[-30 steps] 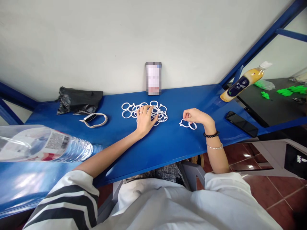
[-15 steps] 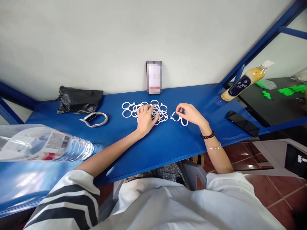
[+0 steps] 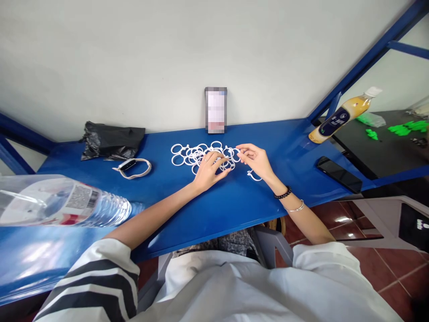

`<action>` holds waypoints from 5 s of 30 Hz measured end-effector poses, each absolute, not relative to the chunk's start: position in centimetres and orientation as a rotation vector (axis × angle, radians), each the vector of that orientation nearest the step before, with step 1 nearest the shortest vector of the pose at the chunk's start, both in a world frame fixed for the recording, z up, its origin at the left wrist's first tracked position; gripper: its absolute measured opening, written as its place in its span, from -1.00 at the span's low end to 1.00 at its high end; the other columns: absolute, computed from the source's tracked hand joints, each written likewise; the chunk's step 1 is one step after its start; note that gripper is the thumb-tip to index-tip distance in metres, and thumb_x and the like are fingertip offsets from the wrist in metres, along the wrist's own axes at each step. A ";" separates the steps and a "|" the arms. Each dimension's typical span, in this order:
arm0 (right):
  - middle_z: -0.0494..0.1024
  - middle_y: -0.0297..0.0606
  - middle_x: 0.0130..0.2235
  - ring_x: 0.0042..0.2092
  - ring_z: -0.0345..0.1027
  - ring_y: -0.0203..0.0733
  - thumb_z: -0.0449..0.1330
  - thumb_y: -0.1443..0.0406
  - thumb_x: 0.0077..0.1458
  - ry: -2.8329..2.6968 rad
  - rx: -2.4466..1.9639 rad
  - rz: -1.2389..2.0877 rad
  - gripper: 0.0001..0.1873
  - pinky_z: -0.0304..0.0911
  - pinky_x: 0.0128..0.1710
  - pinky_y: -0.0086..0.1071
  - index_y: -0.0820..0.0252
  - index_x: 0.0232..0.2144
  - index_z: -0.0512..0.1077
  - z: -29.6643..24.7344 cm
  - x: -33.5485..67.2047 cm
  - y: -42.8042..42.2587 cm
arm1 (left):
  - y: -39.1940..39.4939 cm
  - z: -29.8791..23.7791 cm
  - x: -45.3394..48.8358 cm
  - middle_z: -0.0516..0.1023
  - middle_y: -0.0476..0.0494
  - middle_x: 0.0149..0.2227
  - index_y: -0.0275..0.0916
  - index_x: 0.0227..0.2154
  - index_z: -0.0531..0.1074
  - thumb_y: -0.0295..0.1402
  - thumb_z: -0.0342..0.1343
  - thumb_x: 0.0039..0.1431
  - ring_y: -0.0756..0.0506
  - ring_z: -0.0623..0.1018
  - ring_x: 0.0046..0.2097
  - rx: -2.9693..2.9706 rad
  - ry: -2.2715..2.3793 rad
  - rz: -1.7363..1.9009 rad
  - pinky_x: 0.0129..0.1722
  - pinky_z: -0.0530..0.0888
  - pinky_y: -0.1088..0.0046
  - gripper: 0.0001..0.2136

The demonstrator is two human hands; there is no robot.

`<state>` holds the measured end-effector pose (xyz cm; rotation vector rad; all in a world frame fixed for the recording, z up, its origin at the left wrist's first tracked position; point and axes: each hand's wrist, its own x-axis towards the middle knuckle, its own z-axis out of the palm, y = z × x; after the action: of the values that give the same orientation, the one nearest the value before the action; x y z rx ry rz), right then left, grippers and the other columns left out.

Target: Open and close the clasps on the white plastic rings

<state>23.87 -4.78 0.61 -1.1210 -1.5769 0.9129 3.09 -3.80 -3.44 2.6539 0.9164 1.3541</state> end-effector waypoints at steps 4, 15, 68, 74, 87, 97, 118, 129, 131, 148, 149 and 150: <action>0.49 -0.34 -0.36 -0.38 0.40 -0.29 0.32 0.12 0.06 -1.583 -1.034 0.939 -0.66 0.40 -0.36 -0.37 0.10 -0.13 0.47 0.1 22.6 -5.4 | -3.7 -3.6 3.1 0.53 -0.23 -0.15 -0.23 -0.08 0.45 -0.20 0.08 0.29 -0.20 0.48 -0.04 2.654 0.904 1.358 -0.07 0.44 0.19 -0.74; 0.57 -0.25 -0.20 -0.19 0.48 -0.22 0.28 0.14 0.12 -1.656 -0.891 1.066 -0.73 0.43 -0.11 -0.30 0.12 -0.16 0.47 -0.3 21.2 -6.3 | -3.6 -3.5 3.1 0.52 -0.19 -0.22 -0.24 -0.28 0.42 -0.30 0.05 0.32 -0.11 0.49 -0.17 2.671 0.750 1.471 -0.20 0.48 0.31 -0.86; 0.53 -0.33 -0.40 -0.34 0.40 -0.29 0.41 0.06 -0.11 -1.290 -0.970 1.493 -0.64 0.36 -0.26 -0.36 0.18 -0.37 0.49 0.2 21.9 -5.6 | -4.7 -2.8 3.0 0.52 -0.05 -0.27 -0.20 -0.10 0.31 -0.18 0.21 0.16 0.01 0.54 -0.33 2.299 0.934 1.413 -0.34 0.50 0.49 -0.67; 0.52 -0.35 -0.42 -0.37 0.38 -0.29 0.43 0.09 -0.12 -1.293 -0.963 1.513 -0.67 0.36 -0.26 -0.34 0.16 -0.41 0.48 0.1 22.1 -5.5 | -4.9 -2.9 3.0 0.49 -0.02 -0.32 -0.21 -0.18 0.30 -0.16 0.19 0.18 0.03 0.50 -0.36 2.330 0.910 1.437 -0.39 0.44 0.51 -0.71; 0.55 -0.29 -0.40 -0.34 0.42 -0.25 0.39 0.02 -0.08 -1.394 -1.018 1.453 -0.63 0.36 -0.25 -0.30 0.19 -0.40 0.51 0.4 22.2 -5.5 | -4.8 -3.4 3.1 0.43 0.02 -0.37 -0.20 -0.27 0.23 -0.19 0.20 0.14 0.04 0.43 -0.41 2.374 0.978 1.438 -0.43 0.38 0.52 -0.72; 0.54 -0.21 -0.25 -0.21 0.38 -0.09 0.29 0.03 0.02 -2.193 -1.418 0.698 -0.68 0.25 -0.20 -0.24 0.15 -0.35 0.47 3.8 28.3 -4.5 | -4.3 -3.2 3.4 0.52 -0.21 -0.11 -0.20 -0.11 0.30 -0.31 0.20 0.13 -0.23 0.49 -0.01 2.339 1.445 1.324 0.00 0.36 0.17 -0.70; 0.40 -0.29 -0.37 -0.29 0.26 -0.16 0.22 0.19 0.11 -2.467 -1.322 0.736 -0.85 0.20 -0.22 -0.25 0.15 -0.39 0.43 3.4 27.7 -4.9 | -4.3 -3.2 3.4 0.50 -0.24 -0.02 -0.20 -0.08 0.35 -0.28 0.12 0.22 -0.25 0.44 0.07 2.364 1.424 1.337 0.08 0.30 0.12 -0.77; 0.53 -0.24 -0.23 -0.22 0.41 -0.18 0.22 0.15 0.20 -2.076 -0.858 0.851 -0.82 0.38 -0.17 -0.24 0.08 -0.24 0.55 3.1 24.8 -5.7 | -4.2 -3.1 3.2 0.54 -0.23 -0.04 -0.19 0.00 0.40 -0.16 0.08 0.29 -0.19 0.49 0.03 2.555 0.939 1.357 0.04 0.38 0.20 -0.69; 0.54 -0.23 -0.20 -0.19 0.43 -0.17 0.23 0.14 0.19 -2.003 -0.854 0.889 -0.81 0.40 -0.14 -0.24 0.07 -0.23 0.55 2.8 24.8 -5.5 | -4.1 -3.1 3.1 0.57 -0.19 -0.11 -0.20 -0.09 0.43 -0.19 0.06 0.32 -0.16 0.51 -0.02 2.523 0.918 1.382 0.00 0.40 0.23 -0.76; 0.60 -0.25 -0.17 -0.15 0.50 -0.17 0.35 0.04 0.01 -1.528 -1.023 1.182 -0.66 0.43 -0.02 -0.20 0.11 -0.24 0.52 0.2 23.8 -4.6 | -4.4 -2.9 2.9 0.60 -0.18 -0.15 -0.20 0.01 0.40 -0.06 0.12 0.23 -0.16 0.55 -0.10 2.381 0.992 1.374 -0.04 0.44 0.23 -0.60; 0.60 -0.25 -0.17 -0.13 0.49 -0.17 0.35 0.06 0.01 -1.524 -1.017 1.180 -0.67 0.42 -0.01 -0.20 0.11 -0.24 0.52 0.1 23.8 -4.6 | -4.4 -2.9 2.9 0.60 -0.17 -0.18 -0.20 0.02 0.39 -0.08 0.12 0.24 -0.14 0.56 -0.12 2.373 0.996 1.373 -0.05 0.45 0.25 -0.61; 0.59 -0.26 -0.16 -0.12 0.49 -0.17 0.35 0.08 0.02 -1.521 -1.008 1.175 -0.69 0.41 0.00 -0.21 0.10 -0.24 0.52 0.1 23.7 -4.6 | -4.4 -3.0 2.9 0.61 -0.15 -0.22 -0.19 0.03 0.39 -0.10 0.10 0.26 -0.13 0.57 -0.16 2.360 1.003 1.376 -0.07 0.46 0.27 -0.62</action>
<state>23.71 -4.61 0.09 -1.0085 -1.5212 1.1751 2.93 -4.39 -3.02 2.3601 1.0027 1.3764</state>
